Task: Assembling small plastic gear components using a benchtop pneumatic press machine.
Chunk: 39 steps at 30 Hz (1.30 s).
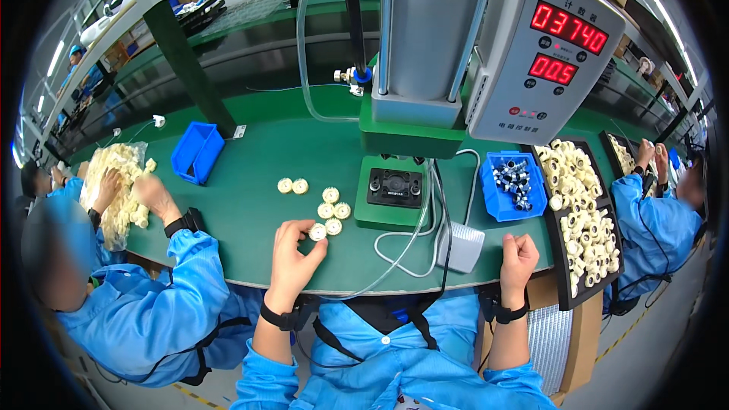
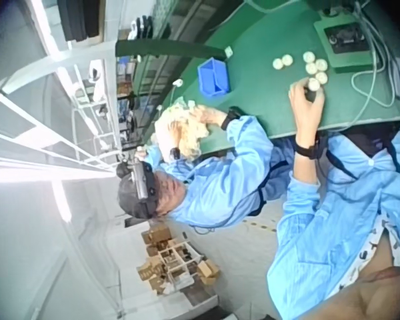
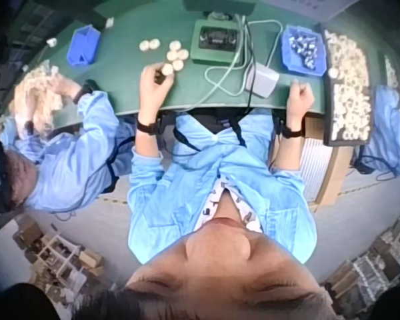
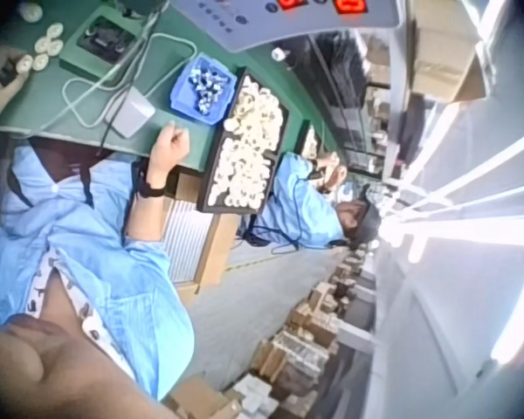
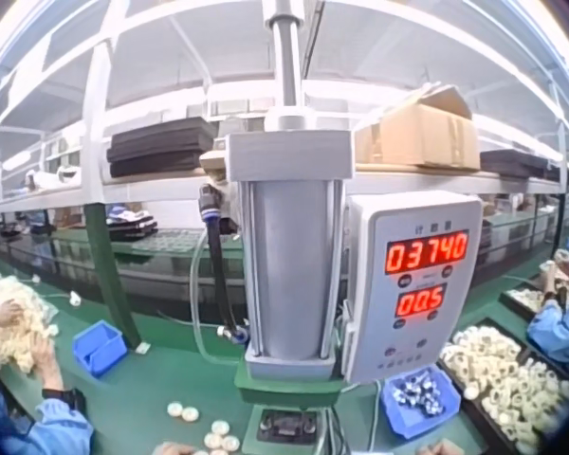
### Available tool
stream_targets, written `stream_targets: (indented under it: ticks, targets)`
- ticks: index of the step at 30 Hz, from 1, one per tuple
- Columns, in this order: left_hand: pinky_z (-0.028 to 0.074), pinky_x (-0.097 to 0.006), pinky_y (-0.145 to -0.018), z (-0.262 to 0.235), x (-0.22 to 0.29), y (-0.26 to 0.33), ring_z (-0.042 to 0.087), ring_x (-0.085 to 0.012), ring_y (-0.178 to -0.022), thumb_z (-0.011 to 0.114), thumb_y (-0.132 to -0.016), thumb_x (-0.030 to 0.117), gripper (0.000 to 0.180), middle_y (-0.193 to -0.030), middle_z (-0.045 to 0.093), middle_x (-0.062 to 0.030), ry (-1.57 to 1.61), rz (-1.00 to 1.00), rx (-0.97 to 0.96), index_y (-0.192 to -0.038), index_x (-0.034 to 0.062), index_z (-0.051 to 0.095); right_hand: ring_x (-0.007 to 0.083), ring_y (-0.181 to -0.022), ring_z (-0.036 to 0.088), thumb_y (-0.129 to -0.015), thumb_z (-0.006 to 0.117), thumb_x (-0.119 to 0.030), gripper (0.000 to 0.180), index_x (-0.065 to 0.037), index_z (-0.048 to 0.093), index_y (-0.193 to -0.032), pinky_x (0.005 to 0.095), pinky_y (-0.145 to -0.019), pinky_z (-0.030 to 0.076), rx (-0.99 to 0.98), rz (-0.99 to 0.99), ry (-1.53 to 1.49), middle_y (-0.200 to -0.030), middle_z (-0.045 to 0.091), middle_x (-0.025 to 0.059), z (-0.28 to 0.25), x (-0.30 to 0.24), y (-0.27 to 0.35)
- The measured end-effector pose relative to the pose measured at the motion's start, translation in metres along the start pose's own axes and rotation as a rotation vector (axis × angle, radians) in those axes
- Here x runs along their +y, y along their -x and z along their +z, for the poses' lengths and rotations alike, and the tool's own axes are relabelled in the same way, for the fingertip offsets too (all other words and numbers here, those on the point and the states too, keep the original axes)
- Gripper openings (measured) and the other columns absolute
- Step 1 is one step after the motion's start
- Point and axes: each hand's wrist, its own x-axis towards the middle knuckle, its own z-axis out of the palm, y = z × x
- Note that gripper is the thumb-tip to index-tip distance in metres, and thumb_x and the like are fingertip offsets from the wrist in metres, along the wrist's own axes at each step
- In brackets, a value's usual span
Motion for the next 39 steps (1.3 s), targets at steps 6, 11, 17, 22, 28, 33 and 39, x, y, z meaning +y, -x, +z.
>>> stream_targets:
  ticks: [6,11,17,22,28,33,39]
  targets:
    - [0.049,-0.031,-0.076,0.018,0.052,-0.022,0.058,-0.0178,-0.087,0.077,-0.079,0.011,0.039,-0.101,0.062,-0.0067,0.212,0.081,-0.067,-0.114,0.0014,0.064,0.0049,-0.061,0.030,-0.094,0.066,-0.002,0.042,-0.009,0.035,-0.066,0.0255,-0.054,0.027,-0.010,0.035,-0.001,-0.064,0.037,-0.0058,-0.001,0.000,0.000]
    - [0.049,-0.033,-0.081,0.046,0.082,-0.065,0.058,-0.0217,-0.093,0.079,-0.080,0.014,0.042,-0.106,0.063,-0.0076,0.159,0.104,-0.164,-0.118,0.0041,0.065,0.0051,-0.061,0.031,-0.092,0.066,0.000,0.042,-0.009,0.035,-0.065,0.0256,-0.054,0.027,-0.015,0.034,-0.008,-0.064,0.038,-0.0050,-0.001,-0.002,0.000]
    - [0.045,-0.040,-0.092,0.070,0.079,-0.090,0.052,-0.0318,-0.103,0.082,-0.080,0.016,0.043,-0.107,0.061,-0.0127,0.075,0.072,-0.227,-0.116,0.0015,0.066,0.0055,-0.060,0.031,-0.091,0.065,0.002,0.041,-0.008,0.035,-0.065,0.0259,-0.053,0.027,-0.033,0.068,-0.037,-0.062,0.040,-0.0038,0.000,-0.006,0.001]
    - [0.049,-0.039,-0.086,0.075,0.066,-0.102,0.060,-0.0284,-0.100,0.083,-0.079,0.016,0.045,-0.108,0.066,-0.0146,0.238,-0.106,-0.395,-0.118,0.0010,0.067,0.0059,-0.058,0.031,-0.090,0.065,0.003,0.041,-0.008,0.035,-0.064,0.0268,-0.052,0.027,-0.041,0.075,-0.043,-0.060,0.039,-0.0031,-0.001,-0.002,0.001]
    - [0.051,-0.034,-0.087,0.069,0.077,-0.102,0.064,-0.0191,-0.099,0.080,-0.082,0.012,0.038,-0.109,0.071,-0.0076,0.228,-0.057,-0.421,-0.118,0.0045,0.070,0.0062,-0.057,0.033,-0.089,0.068,0.001,0.040,-0.007,0.038,-0.064,0.0272,-0.051,0.028,-0.035,0.038,-0.006,-0.059,0.041,-0.0032,-0.001,0.000,0.001]
    - [0.034,-0.044,-0.108,0.058,0.088,-0.082,0.041,-0.0341,-0.124,0.077,-0.084,0.020,0.045,-0.129,0.054,-0.0156,-0.074,0.073,-0.357,-0.127,0.0083,0.068,0.0053,-0.056,0.036,-0.088,0.071,-0.004,0.039,-0.007,0.041,-0.063,0.0273,-0.049,0.031,-0.112,0.084,0.039,-0.057,0.044,-0.0041,0.002,-0.010,-0.003]
    - [0.038,-0.042,-0.103,0.043,0.093,-0.058,0.045,-0.0340,-0.115,0.073,-0.086,0.016,0.050,-0.124,0.050,-0.0172,0.021,0.075,-0.110,-0.132,0.0028,0.060,0.0095,-0.062,0.052,-0.091,0.072,-0.013,0.017,-0.002,0.060,-0.089,0.0274,-0.056,0.043,-0.292,0.051,0.230,-0.072,0.060,0.0028,-0.008,-0.056,-0.051]
